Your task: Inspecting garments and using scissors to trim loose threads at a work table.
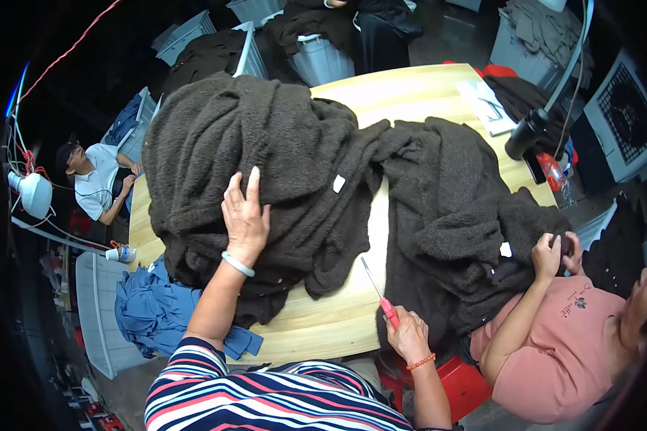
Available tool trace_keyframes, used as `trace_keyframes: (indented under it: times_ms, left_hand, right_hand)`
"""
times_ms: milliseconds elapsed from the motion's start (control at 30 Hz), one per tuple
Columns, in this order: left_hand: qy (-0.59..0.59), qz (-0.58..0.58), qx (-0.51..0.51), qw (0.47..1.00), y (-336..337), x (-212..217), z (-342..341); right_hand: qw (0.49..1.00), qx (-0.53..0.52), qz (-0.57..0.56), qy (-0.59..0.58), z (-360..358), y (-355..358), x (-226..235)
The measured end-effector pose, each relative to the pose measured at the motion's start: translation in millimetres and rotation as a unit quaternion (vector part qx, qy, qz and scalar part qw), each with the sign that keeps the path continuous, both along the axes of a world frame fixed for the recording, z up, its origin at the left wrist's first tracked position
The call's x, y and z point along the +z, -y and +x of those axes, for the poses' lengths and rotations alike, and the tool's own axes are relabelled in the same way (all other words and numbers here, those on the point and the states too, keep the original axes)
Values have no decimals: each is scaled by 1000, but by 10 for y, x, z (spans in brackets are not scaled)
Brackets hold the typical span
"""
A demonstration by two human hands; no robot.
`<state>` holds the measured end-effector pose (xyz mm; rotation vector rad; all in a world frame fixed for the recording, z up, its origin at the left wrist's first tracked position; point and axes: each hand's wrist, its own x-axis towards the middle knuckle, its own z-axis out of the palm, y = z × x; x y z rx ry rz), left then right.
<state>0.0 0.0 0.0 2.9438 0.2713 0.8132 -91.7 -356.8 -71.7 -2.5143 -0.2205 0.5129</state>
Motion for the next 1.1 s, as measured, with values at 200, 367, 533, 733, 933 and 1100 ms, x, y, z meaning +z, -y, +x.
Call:
trace_keyframes:
  times_ms: [200,367,533,733,933,1100]
  left_hand:
    - [80,-549,-129,822,-674,129,-261]
    - [45,-640,-173,747,-991,328,-556]
    - [-106,-616,-105,774,-919,485,-420]
    - [75,-315,-13,946,-834,672,492]
    - [123,-581,-73,801,-1044,120,896]
    - [130,-703,-132,687,-1193,-138,624]
  right_hand:
    - [996,49,37,70,141,-481,435]
    - [993,75,43,83,205,-650,636]
    - [989,89,61,104,274,-761,694]
    - [980,123,86,129,455,-965,1024]
    - [973,149,103,146,762,-1245,1251]
    - [969,220,38,108,893,-1551,1620]
